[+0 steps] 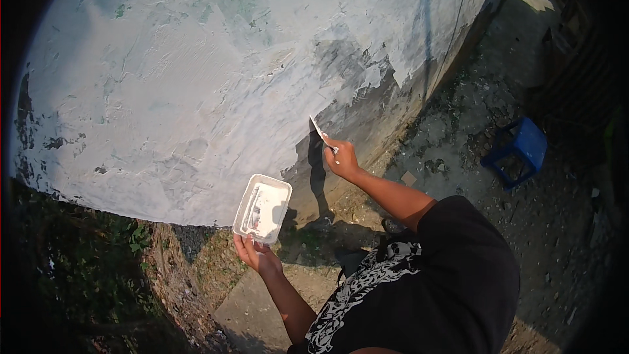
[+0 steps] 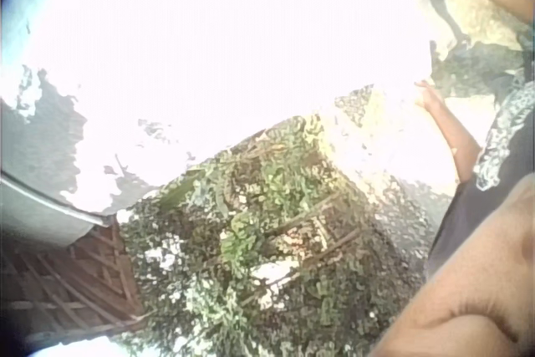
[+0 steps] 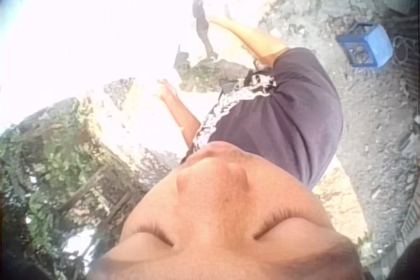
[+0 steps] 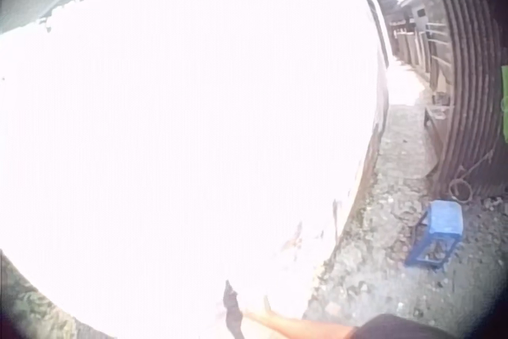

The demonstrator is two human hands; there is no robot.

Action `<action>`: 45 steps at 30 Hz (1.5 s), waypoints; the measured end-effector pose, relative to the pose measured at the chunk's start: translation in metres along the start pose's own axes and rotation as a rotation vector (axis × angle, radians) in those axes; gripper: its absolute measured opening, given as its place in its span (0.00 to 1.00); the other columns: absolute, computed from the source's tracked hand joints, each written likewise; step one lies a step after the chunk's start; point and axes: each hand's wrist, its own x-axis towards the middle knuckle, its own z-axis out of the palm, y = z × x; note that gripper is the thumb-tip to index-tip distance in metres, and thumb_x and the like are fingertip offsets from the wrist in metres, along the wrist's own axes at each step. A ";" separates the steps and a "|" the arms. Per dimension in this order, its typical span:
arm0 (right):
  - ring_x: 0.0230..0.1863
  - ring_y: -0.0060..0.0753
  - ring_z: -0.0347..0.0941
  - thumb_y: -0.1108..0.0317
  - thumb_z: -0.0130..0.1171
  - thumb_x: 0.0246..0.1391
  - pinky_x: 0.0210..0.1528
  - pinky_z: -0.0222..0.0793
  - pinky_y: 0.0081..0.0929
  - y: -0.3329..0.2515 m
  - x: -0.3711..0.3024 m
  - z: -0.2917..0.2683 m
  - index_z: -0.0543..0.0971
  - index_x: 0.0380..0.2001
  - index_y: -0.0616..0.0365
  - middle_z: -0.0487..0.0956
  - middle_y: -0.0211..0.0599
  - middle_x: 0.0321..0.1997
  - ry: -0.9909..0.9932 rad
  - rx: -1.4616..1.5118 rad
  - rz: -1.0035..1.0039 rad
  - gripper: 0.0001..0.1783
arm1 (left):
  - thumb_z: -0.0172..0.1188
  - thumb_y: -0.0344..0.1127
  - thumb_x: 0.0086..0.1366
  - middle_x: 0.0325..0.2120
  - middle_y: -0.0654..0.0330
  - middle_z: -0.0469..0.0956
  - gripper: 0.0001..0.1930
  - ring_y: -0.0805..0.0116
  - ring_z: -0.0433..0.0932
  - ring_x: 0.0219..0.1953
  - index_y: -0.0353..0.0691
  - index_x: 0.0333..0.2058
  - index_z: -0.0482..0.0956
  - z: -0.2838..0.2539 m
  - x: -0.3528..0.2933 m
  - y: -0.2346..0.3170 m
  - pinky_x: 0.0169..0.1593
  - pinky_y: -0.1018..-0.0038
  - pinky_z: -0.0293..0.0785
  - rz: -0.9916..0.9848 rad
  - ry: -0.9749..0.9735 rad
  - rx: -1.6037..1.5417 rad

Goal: Applying patching compound to an exterior wall using a putty knife.

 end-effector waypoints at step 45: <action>0.35 0.70 0.76 0.74 0.54 0.51 0.39 0.71 0.51 -0.026 -0.019 0.111 0.77 0.51 0.72 0.79 0.66 0.32 0.320 -0.081 -0.061 0.23 | 0.52 0.31 0.68 0.58 0.49 0.71 0.27 0.57 0.76 0.57 0.34 0.64 0.61 -0.005 -0.005 0.033 0.54 0.61 0.78 0.059 0.095 -0.089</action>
